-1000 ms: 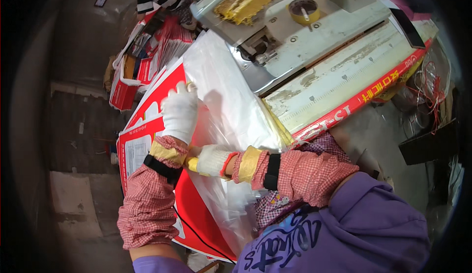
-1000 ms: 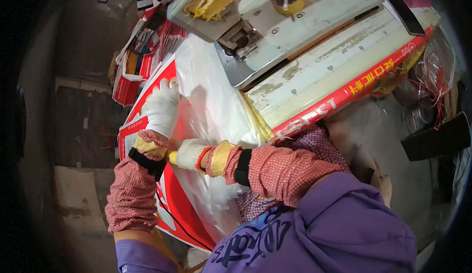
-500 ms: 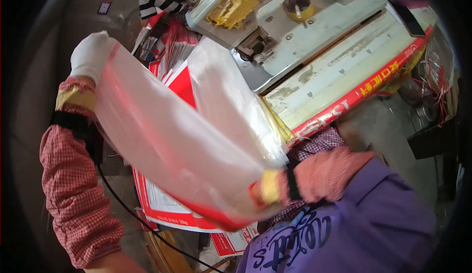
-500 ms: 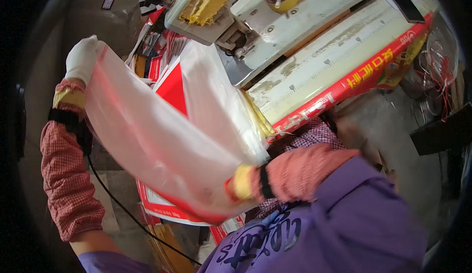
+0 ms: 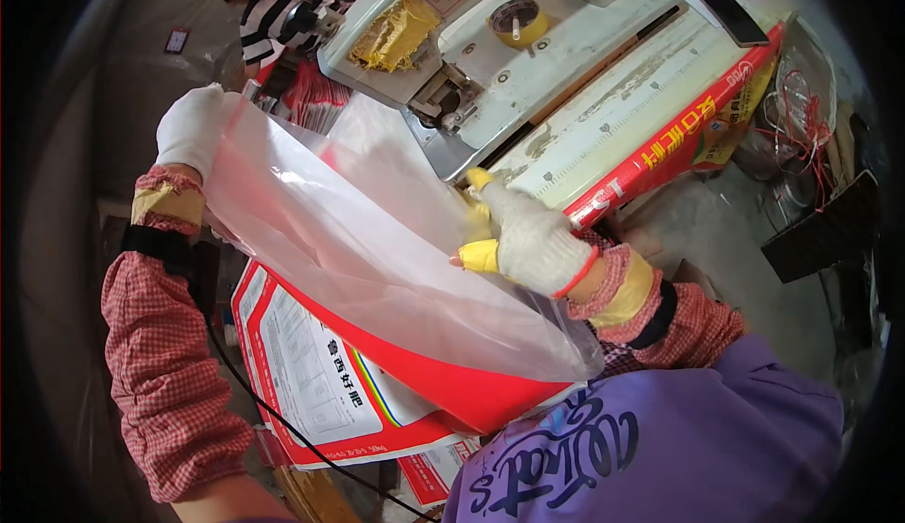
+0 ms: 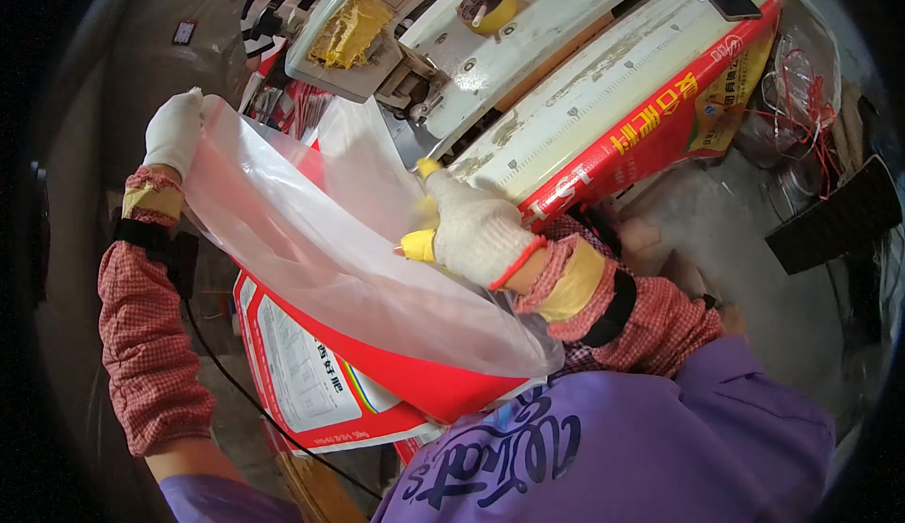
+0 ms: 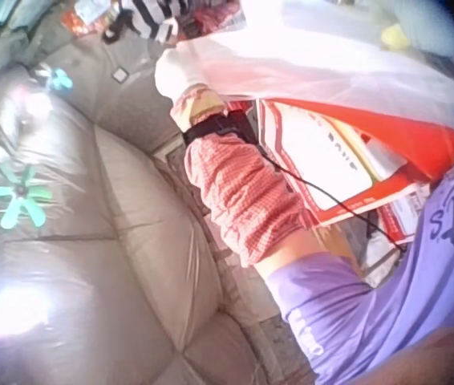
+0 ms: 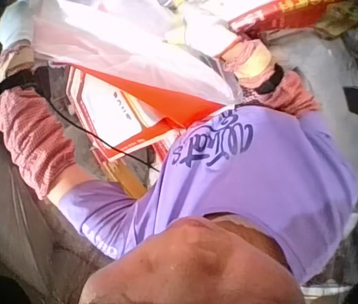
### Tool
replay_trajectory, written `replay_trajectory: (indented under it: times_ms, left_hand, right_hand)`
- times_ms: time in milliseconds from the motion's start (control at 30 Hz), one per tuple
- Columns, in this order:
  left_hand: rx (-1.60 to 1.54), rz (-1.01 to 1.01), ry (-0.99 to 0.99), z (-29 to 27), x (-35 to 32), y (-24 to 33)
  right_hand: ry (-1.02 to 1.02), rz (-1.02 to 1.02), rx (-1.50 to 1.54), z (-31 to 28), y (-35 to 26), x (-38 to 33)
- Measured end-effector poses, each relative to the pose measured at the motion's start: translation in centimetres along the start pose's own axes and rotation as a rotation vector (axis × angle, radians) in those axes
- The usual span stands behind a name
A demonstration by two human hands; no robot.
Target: Using an industrial sewing or heat-sealing machine to close the tops of large fertilizer bags.
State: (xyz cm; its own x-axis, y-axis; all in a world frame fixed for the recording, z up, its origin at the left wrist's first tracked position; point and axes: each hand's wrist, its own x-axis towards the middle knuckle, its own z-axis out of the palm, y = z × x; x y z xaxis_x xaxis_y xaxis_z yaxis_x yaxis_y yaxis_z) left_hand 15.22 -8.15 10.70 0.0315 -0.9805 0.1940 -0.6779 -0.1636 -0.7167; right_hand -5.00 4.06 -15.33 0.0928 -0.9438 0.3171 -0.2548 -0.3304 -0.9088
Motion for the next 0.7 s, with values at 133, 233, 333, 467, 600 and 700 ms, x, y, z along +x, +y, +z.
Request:
replay_trajectory:
  times_ms: [133,233,333,467,600,700]
  left_hand:
    - [0.178,0.090,0.018,0.3,0.2,-0.1]
    - [0.114,0.095,0.058,0.7,0.1,0.2]
    - [0.041,0.066,0.039,0.9,0.0,1.4]
    - [-0.361,-0.090,-0.081,1.4,1.8,-0.4]
    - [0.198,0.150,0.051,2.8,6.5,-3.4]
    - [0.147,0.081,0.476,11.0,9.1,-6.4]
  right_hand:
    - [-0.140,-0.080,0.210,-1.0,-2.6,-2.2]
    - [-0.255,0.030,0.253,0.9,-2.2,-2.6]
    - [-0.586,0.471,0.330,2.2,0.0,-0.9]
    - [-0.831,0.363,0.172,0.4,-1.0,1.2]
    - [-0.594,-0.058,-0.007,3.4,-2.3,1.7]
    - [-0.612,0.880,1.119,9.3,-4.5,-1.2]
